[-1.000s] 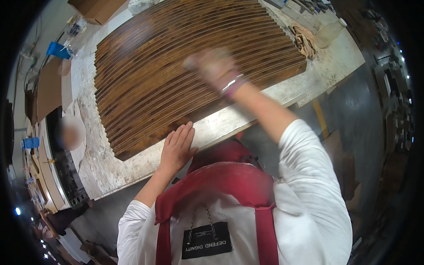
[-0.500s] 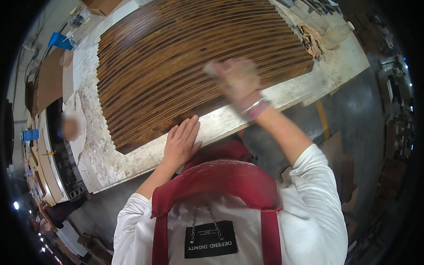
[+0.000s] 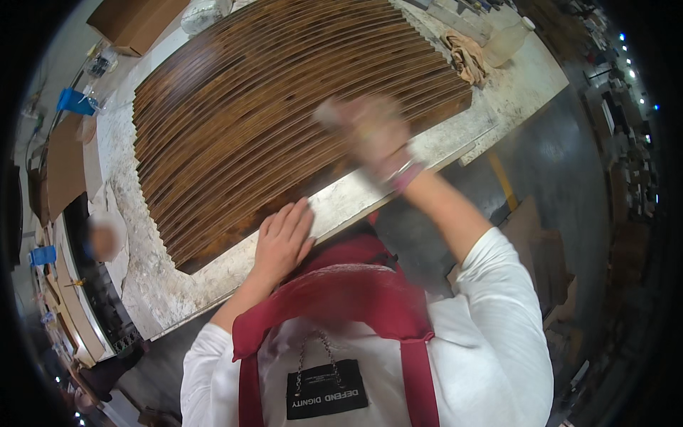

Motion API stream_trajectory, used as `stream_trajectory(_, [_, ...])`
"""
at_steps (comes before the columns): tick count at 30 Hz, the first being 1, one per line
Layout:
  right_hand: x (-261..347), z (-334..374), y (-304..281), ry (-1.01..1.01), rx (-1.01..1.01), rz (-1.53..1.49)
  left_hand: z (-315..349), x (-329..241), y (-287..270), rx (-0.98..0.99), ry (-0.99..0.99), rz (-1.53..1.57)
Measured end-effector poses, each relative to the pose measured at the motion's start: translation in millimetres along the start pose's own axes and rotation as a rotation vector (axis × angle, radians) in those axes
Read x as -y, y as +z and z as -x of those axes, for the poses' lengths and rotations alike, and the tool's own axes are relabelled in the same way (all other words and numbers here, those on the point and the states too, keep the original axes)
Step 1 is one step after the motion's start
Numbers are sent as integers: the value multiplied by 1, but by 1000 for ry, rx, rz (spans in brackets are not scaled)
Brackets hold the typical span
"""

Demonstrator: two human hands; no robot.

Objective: The person applies a finish to slatted wooden panels using a small applicator pad and a cloth. The person wipes the applicator over the slats, applies more finish from a small container, and then wipes the entire panel with a cloth.

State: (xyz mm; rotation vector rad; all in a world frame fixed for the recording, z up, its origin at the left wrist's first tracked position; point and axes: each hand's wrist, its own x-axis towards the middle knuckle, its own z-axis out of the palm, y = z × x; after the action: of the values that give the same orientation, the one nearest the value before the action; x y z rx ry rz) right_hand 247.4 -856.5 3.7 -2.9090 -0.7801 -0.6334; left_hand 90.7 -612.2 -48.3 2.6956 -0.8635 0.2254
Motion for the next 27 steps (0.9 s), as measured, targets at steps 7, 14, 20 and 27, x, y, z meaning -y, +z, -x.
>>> stream_trajectory(7, [-41, -20, 7, -1, 97, 57, -25, 0, 11, 21, 5, -78])
stream_trajectory(14, [82, -48, 15, -293, 114, -159, -26, 2, 18, 29, -8, -126])
stream_trajectory(20, [-78, -104, 53, 184, 95, -209, -25, 0, 18, 20, -18, -118])
stream_trajectory(27, [43, -27, -4, -192, 73, -196, -23, 2, 25, -7, -56, -15])
